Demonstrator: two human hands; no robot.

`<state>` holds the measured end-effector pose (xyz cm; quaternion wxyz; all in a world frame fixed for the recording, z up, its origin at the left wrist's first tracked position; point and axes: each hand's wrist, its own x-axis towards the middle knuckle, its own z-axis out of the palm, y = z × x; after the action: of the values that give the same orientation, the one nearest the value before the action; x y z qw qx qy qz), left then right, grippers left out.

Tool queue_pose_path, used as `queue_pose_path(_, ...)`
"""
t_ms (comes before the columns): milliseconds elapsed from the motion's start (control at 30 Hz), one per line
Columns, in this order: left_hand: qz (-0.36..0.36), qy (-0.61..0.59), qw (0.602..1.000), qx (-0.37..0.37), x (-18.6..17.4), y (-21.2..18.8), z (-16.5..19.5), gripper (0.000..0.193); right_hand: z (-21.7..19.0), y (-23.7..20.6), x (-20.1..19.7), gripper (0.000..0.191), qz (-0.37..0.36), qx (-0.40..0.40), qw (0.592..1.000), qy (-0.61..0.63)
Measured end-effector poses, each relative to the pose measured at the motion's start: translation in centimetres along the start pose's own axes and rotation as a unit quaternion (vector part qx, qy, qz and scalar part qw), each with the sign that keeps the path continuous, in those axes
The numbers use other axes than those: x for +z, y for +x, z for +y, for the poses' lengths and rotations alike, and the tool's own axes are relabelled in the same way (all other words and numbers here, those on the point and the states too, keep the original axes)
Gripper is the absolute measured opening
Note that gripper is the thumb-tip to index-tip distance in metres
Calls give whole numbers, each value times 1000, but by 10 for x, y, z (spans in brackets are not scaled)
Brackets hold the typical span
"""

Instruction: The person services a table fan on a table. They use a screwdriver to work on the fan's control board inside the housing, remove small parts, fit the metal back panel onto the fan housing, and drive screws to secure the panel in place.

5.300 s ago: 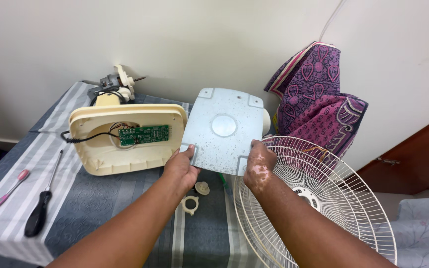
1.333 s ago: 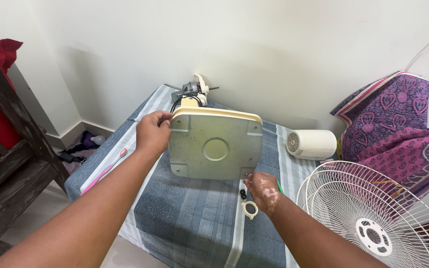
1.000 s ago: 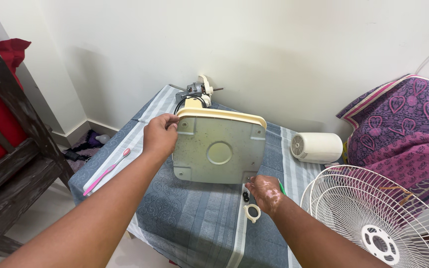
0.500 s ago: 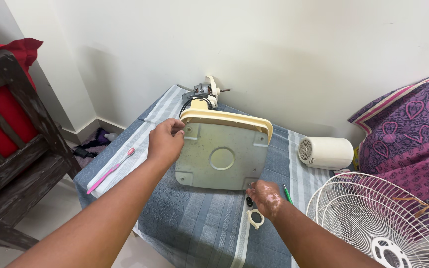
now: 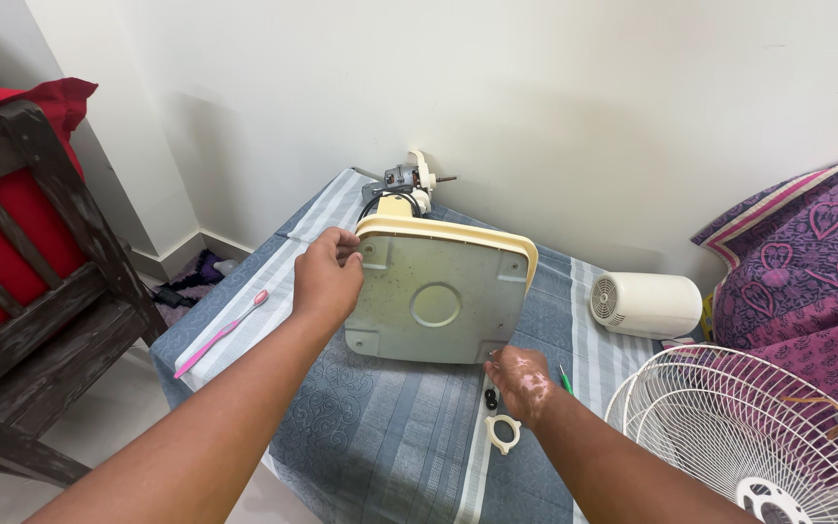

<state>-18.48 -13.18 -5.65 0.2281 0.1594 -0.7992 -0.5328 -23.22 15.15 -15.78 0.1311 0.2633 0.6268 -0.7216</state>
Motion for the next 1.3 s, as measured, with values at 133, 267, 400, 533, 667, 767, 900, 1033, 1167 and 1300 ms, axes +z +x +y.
queue_pose_path(133,3,-4,1000,0,1,-1,-1,20,-3,-2,3,29,0,0,1000,5)
queue_pose_path(267,10,-12,1000,3,3,-3,-2,22,-4,-2,4,29,-5,8,1000,17)
queue_pose_path(400,3,-12,1000,-18,4,-3,-1,23,-6,-1,6,28,-3,9,999,39)
queue_pose_path(533,6,-10,1000,-16,4,-4,-1,25,-6,-1,7,26,-9,2,997,71)
queue_pose_path(667,16,-16,1000,-1,5,-3,-3,26,-11,1,11,26,-10,3,998,65)
queue_pose_path(767,10,-19,1000,17,4,-3,-6,27,-12,2,13,28,-7,-1,999,42)
queue_pose_path(900,-5,-38,999,12,2,-3,-8,25,-9,2,12,29,-6,3,1000,7)
queue_pose_path(1033,-1,-45,999,29,2,-2,-11,26,-8,3,8,30,-15,10,1000,2)
queue_pose_path(1167,23,-46,998,35,5,-5,-17,27,-9,5,6,31,-11,11,1000,-13)
queue_pose_path(1300,24,61,997,-34,7,-14,-20,34,-14,5,6,31,0,-20,1000,-23)
